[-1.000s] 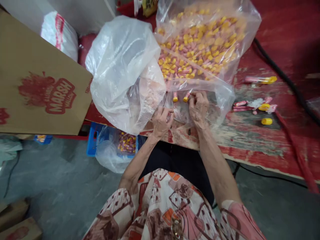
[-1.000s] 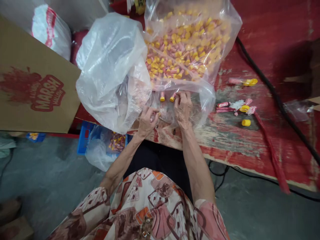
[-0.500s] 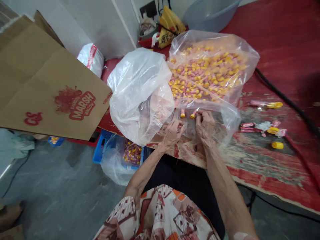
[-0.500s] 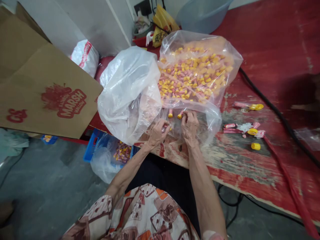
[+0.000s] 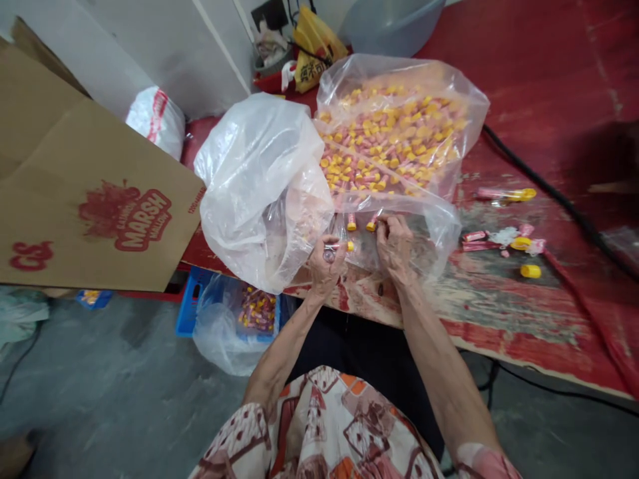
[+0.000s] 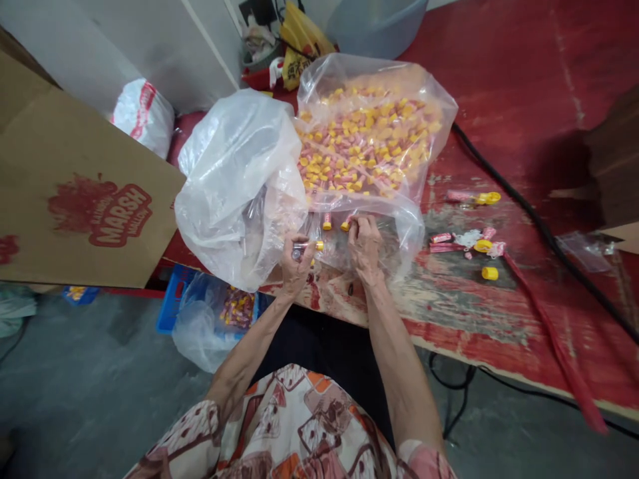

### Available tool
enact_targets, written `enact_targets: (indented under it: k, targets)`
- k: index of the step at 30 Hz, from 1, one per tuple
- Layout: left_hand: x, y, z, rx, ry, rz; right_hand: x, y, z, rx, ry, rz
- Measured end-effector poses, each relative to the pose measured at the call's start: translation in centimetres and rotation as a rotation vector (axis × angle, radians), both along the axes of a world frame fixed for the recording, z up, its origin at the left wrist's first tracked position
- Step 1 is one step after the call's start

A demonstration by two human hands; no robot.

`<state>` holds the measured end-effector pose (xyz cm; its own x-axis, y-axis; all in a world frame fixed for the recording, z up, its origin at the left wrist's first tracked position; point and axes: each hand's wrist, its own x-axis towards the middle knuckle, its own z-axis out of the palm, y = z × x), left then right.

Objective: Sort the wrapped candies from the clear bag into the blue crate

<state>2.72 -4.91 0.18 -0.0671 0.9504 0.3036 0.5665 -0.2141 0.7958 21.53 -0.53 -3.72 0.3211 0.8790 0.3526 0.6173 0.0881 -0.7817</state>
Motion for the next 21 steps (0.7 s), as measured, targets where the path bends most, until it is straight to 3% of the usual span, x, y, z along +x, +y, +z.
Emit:
enact_targets:
  k: [5,11,16,21]
  targets:
    - [0.0,0.3,0.0,-0.068,0.117,-0.134,0.1,0.1,0.0,-0.002,0.026,0.02]
    - [-0.1,-0.3,-0.1,-0.008,0.071,-0.055,-0.2,0.2,-0.4,0.011,0.046,0.0]
    - [-0.3,-0.4,-0.4,-0.029,0.122,-0.126,-0.3,0.2,-0.3,-0.014,0.063,-0.008]
    - [-1.0,-0.9,0.2,0.104,0.144,-0.111,-0.2,0.2,0.0,-0.057,0.036,0.011]
